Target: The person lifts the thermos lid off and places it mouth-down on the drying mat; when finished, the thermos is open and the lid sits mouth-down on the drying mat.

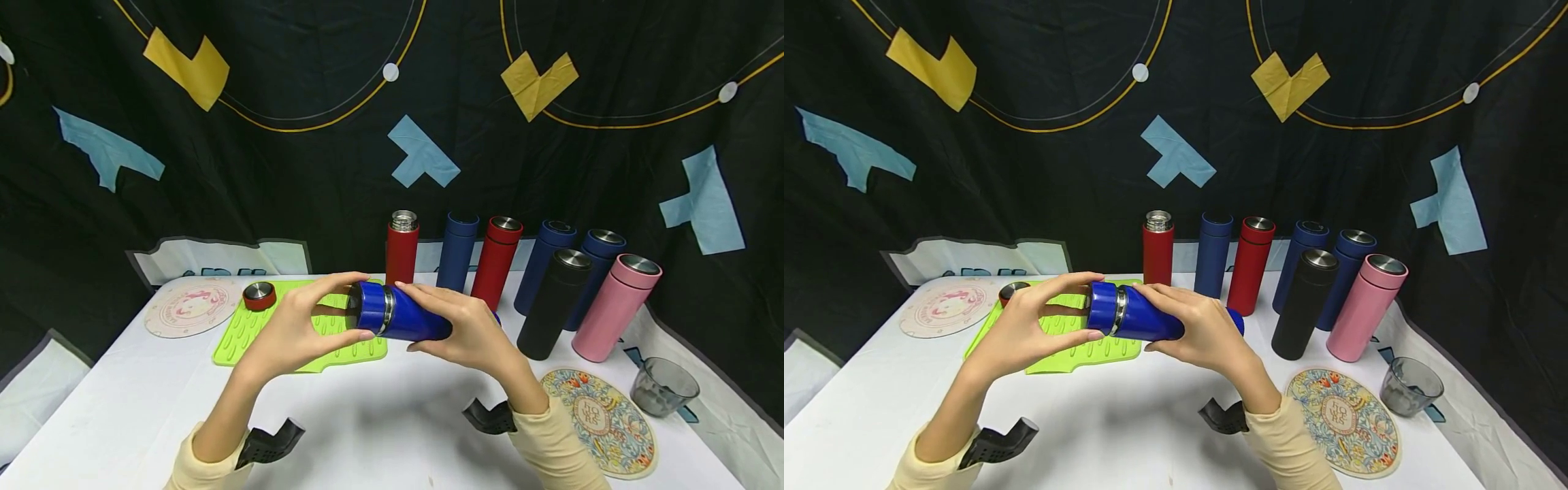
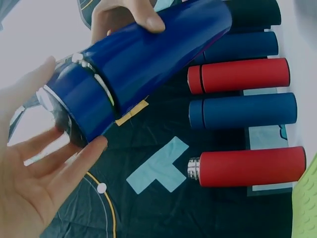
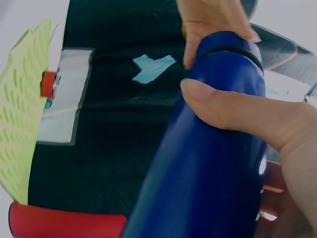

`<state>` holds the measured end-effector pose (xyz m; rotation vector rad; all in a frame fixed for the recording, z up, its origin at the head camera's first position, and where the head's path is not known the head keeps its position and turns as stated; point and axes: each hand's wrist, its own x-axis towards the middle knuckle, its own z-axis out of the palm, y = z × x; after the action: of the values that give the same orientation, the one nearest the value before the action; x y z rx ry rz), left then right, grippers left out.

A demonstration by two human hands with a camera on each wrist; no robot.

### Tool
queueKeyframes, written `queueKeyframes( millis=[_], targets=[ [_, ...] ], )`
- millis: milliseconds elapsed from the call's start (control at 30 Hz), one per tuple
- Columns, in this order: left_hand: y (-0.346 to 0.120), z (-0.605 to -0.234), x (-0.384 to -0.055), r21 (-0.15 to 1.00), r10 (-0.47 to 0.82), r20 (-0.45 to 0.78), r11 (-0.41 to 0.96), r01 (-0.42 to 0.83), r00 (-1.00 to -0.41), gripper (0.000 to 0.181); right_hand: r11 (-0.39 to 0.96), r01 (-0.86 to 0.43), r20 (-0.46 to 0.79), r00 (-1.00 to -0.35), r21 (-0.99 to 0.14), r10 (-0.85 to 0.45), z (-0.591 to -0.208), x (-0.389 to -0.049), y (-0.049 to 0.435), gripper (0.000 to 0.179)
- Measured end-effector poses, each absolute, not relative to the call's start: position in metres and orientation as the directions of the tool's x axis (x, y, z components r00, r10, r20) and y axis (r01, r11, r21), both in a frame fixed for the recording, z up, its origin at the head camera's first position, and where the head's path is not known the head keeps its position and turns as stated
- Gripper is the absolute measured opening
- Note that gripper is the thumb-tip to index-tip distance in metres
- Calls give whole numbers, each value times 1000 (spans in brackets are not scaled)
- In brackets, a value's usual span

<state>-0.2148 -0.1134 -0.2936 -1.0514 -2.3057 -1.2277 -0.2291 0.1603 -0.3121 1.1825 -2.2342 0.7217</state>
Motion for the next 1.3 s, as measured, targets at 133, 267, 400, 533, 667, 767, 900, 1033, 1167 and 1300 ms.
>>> queueKeyframes(
  millis=[133,267,400,533,667,767,900,1033,1167,1300],
  targets=[
    [-111,-294,-214,629,397,547,385,675,-737,68,539,-833,679,-467,-124,-567,-312,-229,158,86],
    [-111,-294,-215,623,416,543,383,682,-730,69,540,-834,684,-458,-109,-568,-312,-230,159,85],
    [-115,-294,-217,582,479,551,365,726,-683,74,498,-851,670,-468,-167,-576,-311,-231,162,86],
    [-117,-293,-218,547,550,552,329,770,-627,79,438,-857,629,-503,-274,-592,-312,-233,167,87],
    [-117,-293,-219,512,592,556,309,802,-583,82,386,-851,589,-526,-357,-613,-312,-235,170,86],
    [-117,-293,-220,484,605,569,301,822,-557,81,368,-845,567,-534,-389,-627,-311,-236,170,85],
    [-116,-294,-222,454,625,581,283,845,-522,79,367,-839,545,-542,-402,-640,-311,-236,171,85],
    [-115,-295,-224,442,626,592,275,854,-508,76,372,-842,549,-537,-390,-641,-311,-236,171,85],
    [-115,-296,-223,475,591,597,285,833,-542,75,393,-848,569,-529,-354,-630,-311,-234,170,86],
    [-115,-296,-222,527,533,592,311,791,-604,75,436,-842,585,-536,-317,-609,-311,-231,168,86]
  ],
)
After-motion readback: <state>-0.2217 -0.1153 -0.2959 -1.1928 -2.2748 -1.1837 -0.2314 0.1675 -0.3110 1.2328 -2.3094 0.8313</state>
